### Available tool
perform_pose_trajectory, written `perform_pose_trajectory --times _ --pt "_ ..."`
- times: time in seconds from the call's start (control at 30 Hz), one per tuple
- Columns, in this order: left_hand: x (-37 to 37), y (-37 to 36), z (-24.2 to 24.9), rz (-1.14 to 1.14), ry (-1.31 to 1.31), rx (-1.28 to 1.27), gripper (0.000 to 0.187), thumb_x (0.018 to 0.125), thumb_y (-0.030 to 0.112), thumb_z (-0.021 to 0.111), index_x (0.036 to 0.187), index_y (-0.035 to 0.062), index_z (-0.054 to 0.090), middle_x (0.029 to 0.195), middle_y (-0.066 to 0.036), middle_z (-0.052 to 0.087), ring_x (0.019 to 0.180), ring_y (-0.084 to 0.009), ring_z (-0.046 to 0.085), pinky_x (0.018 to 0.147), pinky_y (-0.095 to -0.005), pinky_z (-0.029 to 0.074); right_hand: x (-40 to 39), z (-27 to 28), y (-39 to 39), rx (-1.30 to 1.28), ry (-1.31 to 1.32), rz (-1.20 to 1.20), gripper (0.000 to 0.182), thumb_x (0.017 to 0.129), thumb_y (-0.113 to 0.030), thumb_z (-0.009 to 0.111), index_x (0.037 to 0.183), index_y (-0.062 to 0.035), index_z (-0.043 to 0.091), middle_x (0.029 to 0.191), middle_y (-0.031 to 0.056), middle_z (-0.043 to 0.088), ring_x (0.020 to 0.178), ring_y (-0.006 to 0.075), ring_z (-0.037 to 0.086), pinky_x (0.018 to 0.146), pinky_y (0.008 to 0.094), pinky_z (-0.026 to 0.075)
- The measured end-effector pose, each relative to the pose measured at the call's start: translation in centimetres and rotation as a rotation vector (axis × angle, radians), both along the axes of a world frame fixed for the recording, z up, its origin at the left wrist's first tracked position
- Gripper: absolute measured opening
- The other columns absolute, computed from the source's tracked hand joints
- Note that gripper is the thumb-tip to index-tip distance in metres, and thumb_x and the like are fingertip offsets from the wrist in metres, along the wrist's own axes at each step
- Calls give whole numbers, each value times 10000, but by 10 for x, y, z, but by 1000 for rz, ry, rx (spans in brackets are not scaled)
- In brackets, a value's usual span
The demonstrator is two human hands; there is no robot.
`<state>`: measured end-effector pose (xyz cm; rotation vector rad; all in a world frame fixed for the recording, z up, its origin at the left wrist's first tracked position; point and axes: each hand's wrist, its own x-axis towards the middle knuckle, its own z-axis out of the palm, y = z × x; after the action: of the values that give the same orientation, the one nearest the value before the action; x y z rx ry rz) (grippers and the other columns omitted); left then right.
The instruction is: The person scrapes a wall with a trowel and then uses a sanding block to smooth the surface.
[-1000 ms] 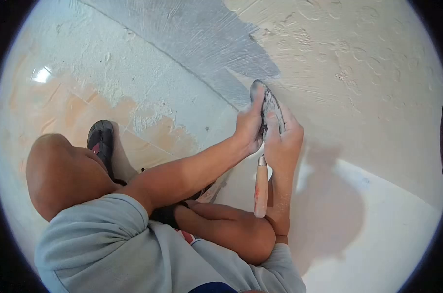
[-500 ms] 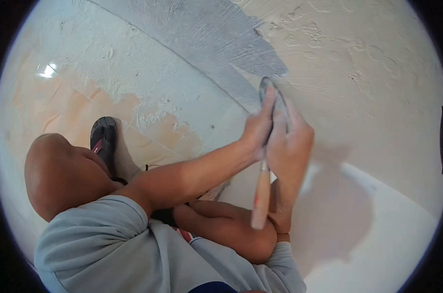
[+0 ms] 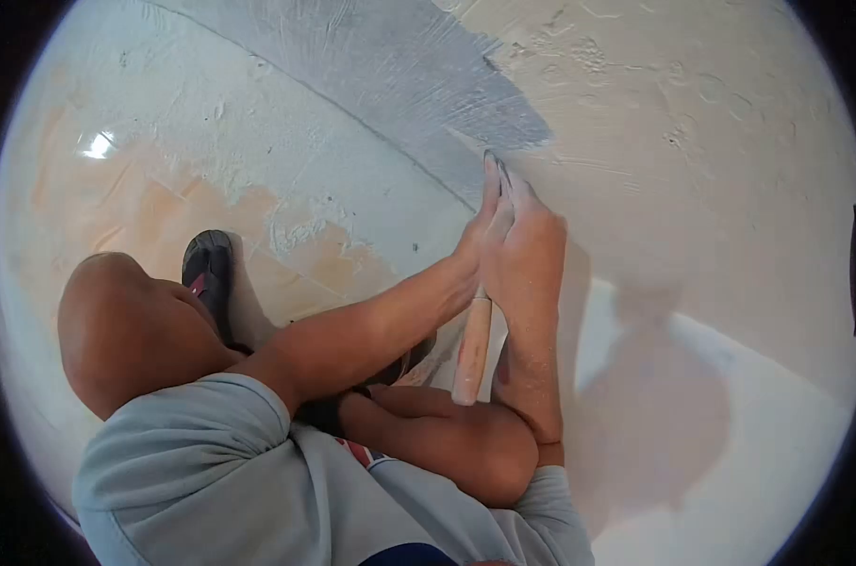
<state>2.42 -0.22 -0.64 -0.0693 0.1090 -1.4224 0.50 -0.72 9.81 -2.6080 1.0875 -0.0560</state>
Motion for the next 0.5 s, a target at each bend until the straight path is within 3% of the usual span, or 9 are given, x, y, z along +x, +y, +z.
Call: perform_pose_trajectory --times 0.03,0.1,0.13,0.17,0.23,0.27,0.37,0.47,0.5 --pt "-4 2 8 0 3 -6 622 1011 700 321 1180 165 589 854 0 546 822 -142 567 721 -299 502 -5 4 2 -6 3 0 413 912 -63 459 1284 66 582 993 321 669 942 484 656 850 519 512" --pt "-8 5 33 -63 50 285 620 953 743 420 1055 156 591 871 8 564 805 -119 564 729 -312 512 -10 20 10 -20 -186 -17 384 899 -64 476 1237 72 596 955 311 671 917 484 657 824 526 519" --pt "-21 -5 15 -141 50 266 645 1012 706 299 1218 154 560 818 -1 549 800 -152 569 720 -319 500 -7 32 15 56 -302 -81 359 898 -82 498 1204 70 609 894 306 670 888 476 663 780 534 523" --pt "-23 -3 9 -144 52 275 645 1012 706 299 1218 154 560 818 -1 549 800 -152 569 720 -319 500 -6 30 15 65 -300 -85 359 898 -82 498 1204 70 609 894 306 670 888 476 663 780 534 523" --pt "-21 -3 3 -49 20 123 647 1007 701 334 1202 130 567 804 4 535 785 -140 559 713 -305 496 -1 23 10 49 -34 -103 344 904 -51 483 1200 4 648 915 315 650 910 501 630 801 473 514" --pt "-43 -28 -44 159 -54 84 584 1040 640 339 1210 129 564 814 -8 524 759 -140 548 707 -317 498 1 16 5 44 -45 -101 344 904 -51 483 1200 4 648 915 315 650 910 501 630 801 473 514" --pt "-27 -13 -4 108 -33 164 592 999 674 399 1129 127 585 845 -6 550 798 -133 560 729 -306 502 -9 -17 -8 -7 16 -31 371 899 -82 526 1236 55 602 885 308 673 875 465 667 767 536 519" --pt "-9 4 29 28 4 324 617 937 725 491 1008 125 617 891 -2 590 856 -122 578 761 -290 510 -12 20 5 35 -200 -27 354 908 -76 508 1222 45 618 963 303 678 905 476 658 807 533 516" --pt "-12 2 22 -57 -33 286 617 941 758 424 1008 170 596 836 6 565 819 -126 569 728 -284 501 -12 24 6 82 -249 -55 358 914 -74 493 1230 44 615 985 300 679 922 478 654 820 532 514"
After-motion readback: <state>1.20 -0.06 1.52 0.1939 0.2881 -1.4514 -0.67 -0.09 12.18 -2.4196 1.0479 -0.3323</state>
